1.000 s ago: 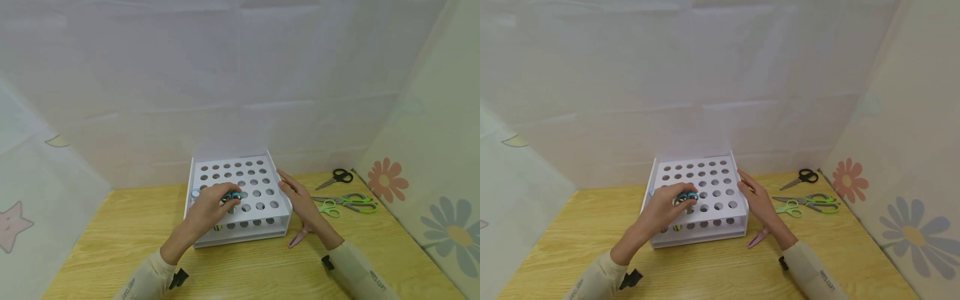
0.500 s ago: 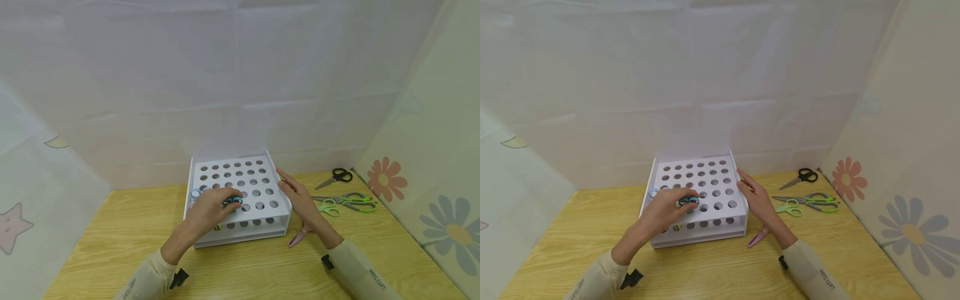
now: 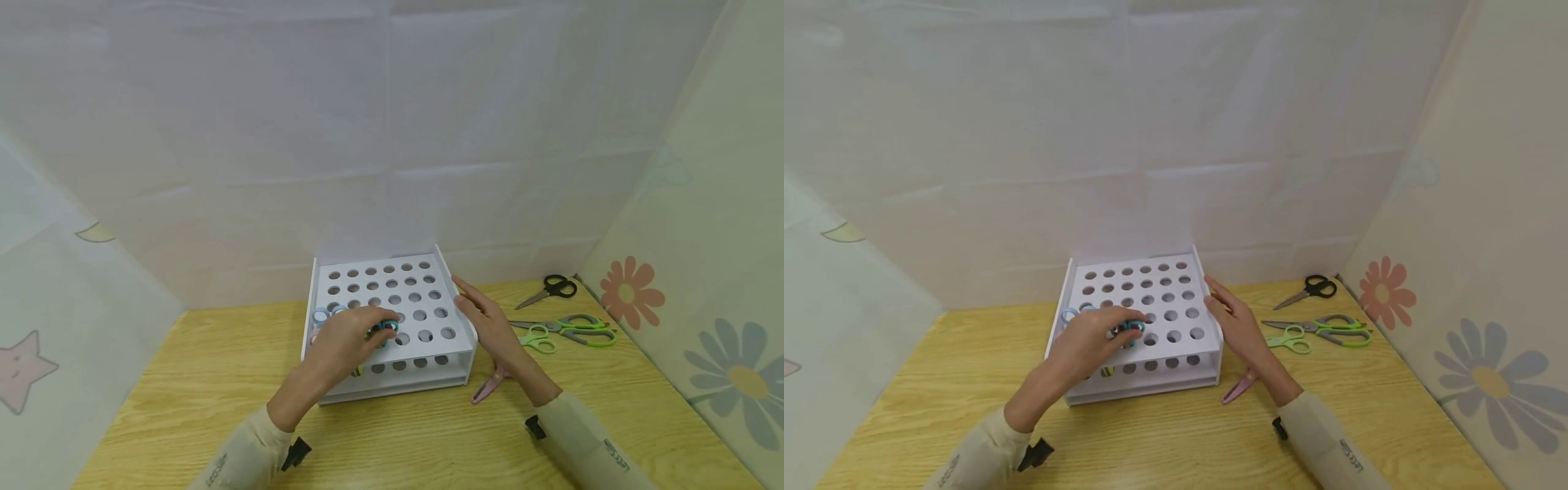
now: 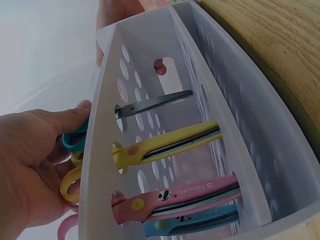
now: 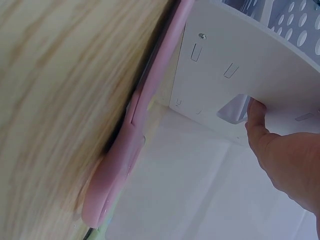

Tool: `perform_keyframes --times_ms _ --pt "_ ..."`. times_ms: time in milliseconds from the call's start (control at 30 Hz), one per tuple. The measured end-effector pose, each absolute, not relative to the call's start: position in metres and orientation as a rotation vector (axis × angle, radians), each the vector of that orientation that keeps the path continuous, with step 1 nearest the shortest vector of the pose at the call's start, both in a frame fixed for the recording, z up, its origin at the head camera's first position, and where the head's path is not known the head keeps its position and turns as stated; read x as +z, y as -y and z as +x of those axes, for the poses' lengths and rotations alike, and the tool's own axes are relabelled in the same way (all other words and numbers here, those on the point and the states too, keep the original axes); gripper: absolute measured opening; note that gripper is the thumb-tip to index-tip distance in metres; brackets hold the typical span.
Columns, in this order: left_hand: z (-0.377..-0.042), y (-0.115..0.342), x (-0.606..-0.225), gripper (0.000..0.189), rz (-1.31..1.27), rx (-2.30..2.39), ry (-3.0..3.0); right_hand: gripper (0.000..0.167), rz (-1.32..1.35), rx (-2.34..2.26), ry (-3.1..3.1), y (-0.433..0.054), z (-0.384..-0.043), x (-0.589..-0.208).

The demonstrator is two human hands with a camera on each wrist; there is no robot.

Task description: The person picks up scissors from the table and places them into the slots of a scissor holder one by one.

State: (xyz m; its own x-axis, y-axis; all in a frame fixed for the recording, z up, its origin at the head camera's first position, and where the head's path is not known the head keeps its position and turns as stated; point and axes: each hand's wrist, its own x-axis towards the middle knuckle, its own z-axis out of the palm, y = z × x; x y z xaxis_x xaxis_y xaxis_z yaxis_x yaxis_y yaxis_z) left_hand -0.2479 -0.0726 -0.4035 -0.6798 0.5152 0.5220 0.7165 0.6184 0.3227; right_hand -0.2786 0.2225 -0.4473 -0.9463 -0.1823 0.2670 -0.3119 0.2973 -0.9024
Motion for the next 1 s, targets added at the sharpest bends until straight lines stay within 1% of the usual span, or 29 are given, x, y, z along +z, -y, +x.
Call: perform_keyframes --times_ms 433,633,867,1000 --pt "-0.251 0.074 -0.405 0.027 -1.056 -0.558 2.466 0.051 0.483 1.732 2.435 -0.223 -0.279 -0.448" --pt "-0.253 0.075 -0.405 0.025 -1.034 -0.5 2.471 0.052 0.483 1.743 2.43 -0.224 -0.281 -0.447" --pt "-0.25 0.089 -0.397 0.027 -1.016 -0.67 2.352 0.052 0.49 1.774 2.409 -0.221 -0.282 -0.448" --pt "-0.25 0.102 -0.392 0.026 -0.95 -0.764 2.249 0.05 0.487 1.741 2.435 -0.226 -0.279 -0.449"
